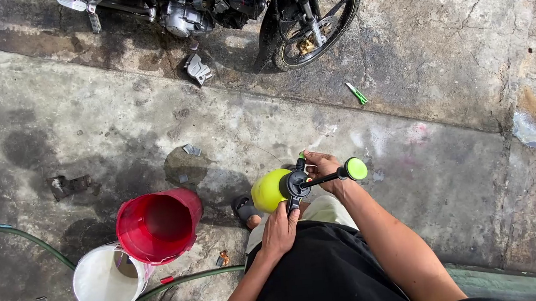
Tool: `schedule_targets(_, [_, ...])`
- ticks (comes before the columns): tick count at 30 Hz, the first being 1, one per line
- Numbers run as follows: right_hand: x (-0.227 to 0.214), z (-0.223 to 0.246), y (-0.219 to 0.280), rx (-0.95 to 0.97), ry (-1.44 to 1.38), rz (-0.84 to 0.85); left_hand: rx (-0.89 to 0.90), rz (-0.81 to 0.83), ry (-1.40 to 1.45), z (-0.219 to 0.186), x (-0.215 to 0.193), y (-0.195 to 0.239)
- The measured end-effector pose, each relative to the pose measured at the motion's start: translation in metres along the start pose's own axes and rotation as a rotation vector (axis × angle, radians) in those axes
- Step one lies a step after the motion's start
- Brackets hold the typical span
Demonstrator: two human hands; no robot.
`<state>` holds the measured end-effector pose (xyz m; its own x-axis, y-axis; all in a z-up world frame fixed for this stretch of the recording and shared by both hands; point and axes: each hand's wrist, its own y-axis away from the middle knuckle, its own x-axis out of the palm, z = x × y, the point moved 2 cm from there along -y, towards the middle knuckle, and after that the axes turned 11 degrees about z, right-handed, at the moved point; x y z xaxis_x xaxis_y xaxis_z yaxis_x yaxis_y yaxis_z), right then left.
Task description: The person uses a yellow spray bottle to apply a cleaning solution to a disassembled motorcycle. They spray the front wheel, engine, chain, and rear wheel area, occasionally touching the parts with their hands.
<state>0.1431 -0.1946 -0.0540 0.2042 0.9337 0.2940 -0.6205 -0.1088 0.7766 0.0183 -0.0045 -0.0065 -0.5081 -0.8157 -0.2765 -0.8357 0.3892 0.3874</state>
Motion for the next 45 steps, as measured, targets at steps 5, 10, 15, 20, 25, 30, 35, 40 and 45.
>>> schedule_targets(5, [0.019,0.107,0.105,-0.45,0.182,-0.115,-0.057,-0.012,-0.033,0.012,0.011,-0.007])
schedule_targets(10, [0.057,0.129,0.153,-0.667,1.369,-0.098,-0.087,-0.007,-0.025,0.007,0.008,-0.015])
schedule_targets(15, [0.1,0.092,0.129,-0.499,1.713,-0.126,-0.025,-0.107,0.029,0.004,0.005,-0.021])
schedule_targets(20, [0.097,0.142,0.145,-0.469,1.761,-0.196,0.014,-0.123,0.071,-0.012,-0.012,-0.028])
schedule_targets(25, [0.105,0.183,0.165,-0.54,1.668,-0.363,0.034,-0.157,0.148,-0.014,-0.011,-0.05])
schedule_targets(30, [0.118,0.136,0.12,-0.361,1.736,-0.145,0.04,-0.134,0.19,-0.026,-0.017,-0.066])
schedule_targets(35, [0.124,0.22,0.156,-0.405,1.717,-0.199,0.012,-0.137,0.201,-0.027,-0.021,-0.09])
schedule_targets(40, [0.115,0.198,0.122,-0.396,1.742,-0.27,-0.014,-0.163,0.211,-0.039,-0.015,-0.109])
schedule_targets(45, [0.097,0.205,0.09,-0.251,1.779,-0.04,-0.077,-0.092,0.176,-0.031,-0.016,-0.125])
